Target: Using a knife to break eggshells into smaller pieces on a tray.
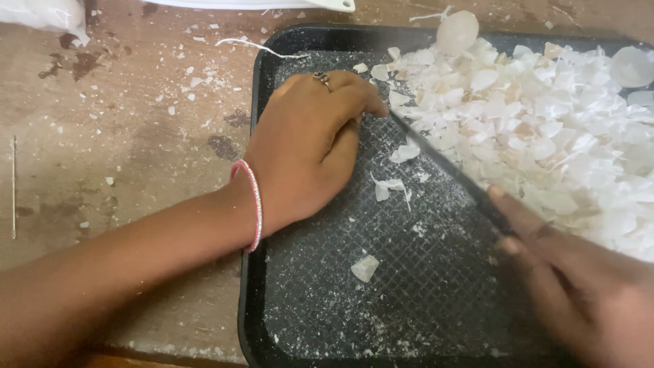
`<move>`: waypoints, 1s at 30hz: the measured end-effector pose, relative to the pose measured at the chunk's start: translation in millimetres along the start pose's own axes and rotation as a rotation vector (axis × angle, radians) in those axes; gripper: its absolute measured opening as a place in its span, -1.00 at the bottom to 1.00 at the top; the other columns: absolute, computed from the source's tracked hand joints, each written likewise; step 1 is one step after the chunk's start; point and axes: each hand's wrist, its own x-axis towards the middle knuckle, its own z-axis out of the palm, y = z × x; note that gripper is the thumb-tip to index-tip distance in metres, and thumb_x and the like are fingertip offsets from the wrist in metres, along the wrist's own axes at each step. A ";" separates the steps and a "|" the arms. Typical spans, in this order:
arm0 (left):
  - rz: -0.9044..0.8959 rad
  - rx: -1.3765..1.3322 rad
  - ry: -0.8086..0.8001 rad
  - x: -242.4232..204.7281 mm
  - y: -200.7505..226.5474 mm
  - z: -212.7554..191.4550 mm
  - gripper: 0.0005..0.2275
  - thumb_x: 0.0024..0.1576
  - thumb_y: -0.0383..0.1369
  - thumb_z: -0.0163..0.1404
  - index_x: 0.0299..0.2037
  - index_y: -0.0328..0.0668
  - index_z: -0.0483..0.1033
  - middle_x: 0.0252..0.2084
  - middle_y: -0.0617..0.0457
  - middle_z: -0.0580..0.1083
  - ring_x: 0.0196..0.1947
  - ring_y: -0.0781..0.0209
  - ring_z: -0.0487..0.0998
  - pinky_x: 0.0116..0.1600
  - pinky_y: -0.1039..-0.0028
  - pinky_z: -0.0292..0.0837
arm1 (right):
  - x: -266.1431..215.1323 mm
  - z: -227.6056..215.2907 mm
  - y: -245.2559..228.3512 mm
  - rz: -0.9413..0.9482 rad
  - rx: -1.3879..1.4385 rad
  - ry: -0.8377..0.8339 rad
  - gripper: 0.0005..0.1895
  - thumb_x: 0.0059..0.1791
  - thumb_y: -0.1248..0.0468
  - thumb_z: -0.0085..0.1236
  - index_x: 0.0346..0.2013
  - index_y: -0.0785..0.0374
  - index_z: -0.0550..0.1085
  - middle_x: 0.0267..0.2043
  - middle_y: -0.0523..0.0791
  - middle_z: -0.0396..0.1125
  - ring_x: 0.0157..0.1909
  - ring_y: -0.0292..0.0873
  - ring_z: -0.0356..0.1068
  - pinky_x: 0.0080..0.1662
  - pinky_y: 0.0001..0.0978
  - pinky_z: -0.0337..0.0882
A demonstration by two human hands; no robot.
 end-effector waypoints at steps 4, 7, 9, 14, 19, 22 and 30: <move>0.108 0.023 0.186 -1.8 1.8 -1.9 -0.76 0.27 -0.61 -0.12 0.14 -0.32 0.37 0.27 -0.32 0.30 0.06 -0.13 0.46 0.26 0.10 0.32 | -0.2 -10.8 -11.0 0.232 0.044 0.015 -0.52 0.04 0.19 0.17 0.29 -0.06 0.45 -0.64 -0.10 0.39 -0.65 -0.22 0.27 -0.64 -0.28 0.33; -0.137 -0.045 0.102 1.4 6.3 -6.2 -0.64 0.18 -0.61 -0.11 0.19 -0.20 0.35 0.43 -0.39 0.14 -0.21 -0.04 0.50 0.09 0.11 0.37 | -10.6 -0.1 -11.9 0.093 0.208 -0.021 -0.59 -0.02 0.22 0.19 0.14 -0.06 0.52 -0.63 -0.19 0.45 -0.69 -0.33 0.38 -0.56 -0.36 0.35; -0.093 -0.022 0.146 -4.4 -3.6 -0.3 -0.65 0.23 -0.61 -0.10 0.22 -0.19 0.34 0.47 -0.39 0.11 -0.10 -0.03 0.51 0.18 0.13 0.38 | -10.6 5.1 -9.1 -0.143 0.191 -0.028 -0.50 -0.05 0.18 0.18 0.21 -0.01 0.52 -0.63 -0.22 0.45 -0.64 -0.37 0.40 -0.52 -0.39 0.41; -0.027 0.020 0.209 -2.0 -5.3 1.8 -0.65 0.28 -0.62 -0.08 0.26 -0.20 0.32 0.46 -0.45 0.02 0.21 -0.13 0.49 0.33 0.13 0.36 | -5.7 10.6 7.6 -0.218 0.048 -0.064 -0.49 0.00 0.14 0.16 0.28 -0.11 0.46 -0.60 -0.28 0.49 -0.58 -0.38 0.42 -0.42 -0.37 0.46; -0.112 -0.022 0.136 -3.2 -7.7 4.4 -0.64 0.28 -0.59 -0.07 0.28 -0.16 0.35 0.50 -0.42 0.06 0.16 -0.04 0.54 0.34 0.12 0.38 | 11.4 -14.8 3.2 0.269 -0.198 -0.120 -0.47 0.09 0.14 0.03 0.39 -0.18 0.30 -0.59 -0.20 0.41 -0.66 -0.28 0.37 -0.47 -0.37 0.42; -0.089 -0.055 0.147 -5.4 -9.7 5.8 -0.65 0.28 -0.59 -0.08 0.27 -0.18 0.35 0.52 -0.46 0.01 0.20 -0.09 0.53 0.33 0.17 0.42 | 5.8 -5.0 11.5 0.311 0.182 0.105 -0.42 0.13 0.25 -0.09 0.49 0.08 0.27 -0.62 -0.06 0.34 -0.67 -0.21 0.32 -0.57 -0.29 0.30; -0.068 -0.105 0.168 -6.7 -13.8 7.6 -0.66 0.29 -0.67 -0.16 0.23 -0.19 0.35 0.39 -0.26 0.18 0.18 0.00 0.52 0.38 0.31 0.47 | -13.3 11.3 32.8 0.055 0.429 0.026 -0.48 0.08 0.26 0.03 0.38 0.08 0.36 -0.56 -0.14 0.36 -0.65 -0.27 0.23 -0.54 -0.37 0.23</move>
